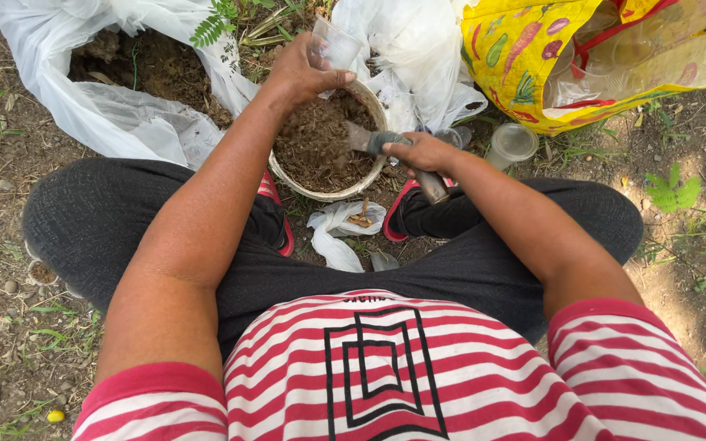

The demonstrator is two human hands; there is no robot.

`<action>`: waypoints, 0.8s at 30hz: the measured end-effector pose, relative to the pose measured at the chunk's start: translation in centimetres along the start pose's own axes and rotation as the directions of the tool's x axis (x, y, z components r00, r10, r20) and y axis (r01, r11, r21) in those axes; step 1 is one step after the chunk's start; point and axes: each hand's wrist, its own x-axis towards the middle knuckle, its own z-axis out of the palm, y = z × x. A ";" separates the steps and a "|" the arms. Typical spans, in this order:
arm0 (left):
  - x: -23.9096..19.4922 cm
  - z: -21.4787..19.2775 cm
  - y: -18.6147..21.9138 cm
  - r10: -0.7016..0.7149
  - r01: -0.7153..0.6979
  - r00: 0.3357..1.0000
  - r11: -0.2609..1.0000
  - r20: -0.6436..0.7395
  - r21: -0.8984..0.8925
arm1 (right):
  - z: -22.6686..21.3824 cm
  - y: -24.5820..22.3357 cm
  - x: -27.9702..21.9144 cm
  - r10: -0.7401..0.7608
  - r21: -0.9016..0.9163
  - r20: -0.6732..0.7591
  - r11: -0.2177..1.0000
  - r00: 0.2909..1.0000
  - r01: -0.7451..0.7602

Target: The person scoops soil from a white bucket and fills small clear plastic cups. They use a small hand trowel to transfer soil and a pair of scissors to trim the top of a plastic cup. The filled cups are placed on the ground nearby.

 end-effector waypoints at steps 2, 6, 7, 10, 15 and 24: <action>0.1 0.4 0.0 -0.004 0.004 1.000 1.000 -0.007 -0.003 | 0.5 -0.5 0.0 -0.037 -0.071 -0.023 0.997 0.999 0.035; 0.5 0.2 -0.6 0.016 -0.016 1.000 1.000 -0.005 -0.008 | -1.1 -2.1 -0.4 -0.248 -0.493 -0.085 0.852 0.965 0.176; 0.4 -0.1 -0.8 0.025 -0.025 1.000 1.000 -0.009 -0.014 | -1.9 -2.8 -0.5 -0.342 -0.621 -0.072 0.750 0.937 0.226; 0.0 -0.6 -1.5 0.039 -0.039 0.999 0.999 -0.024 0.013 | -3.7 -4.1 -1.1 -0.133 -0.693 -0.148 0.721 0.980 -0.007; -0.8 -1.5 -1.9 -0.008 0.009 1.000 0.998 -0.022 0.056 | -1.6 -5.4 -0.7 -0.336 -0.793 -0.258 0.610 0.906 0.000; -1.8 -3.3 -3.8 -0.048 0.054 0.997 0.992 -0.055 0.117 | 6.3 -7.6 8.8 -0.560 -0.693 0.086 0.561 0.824 0.453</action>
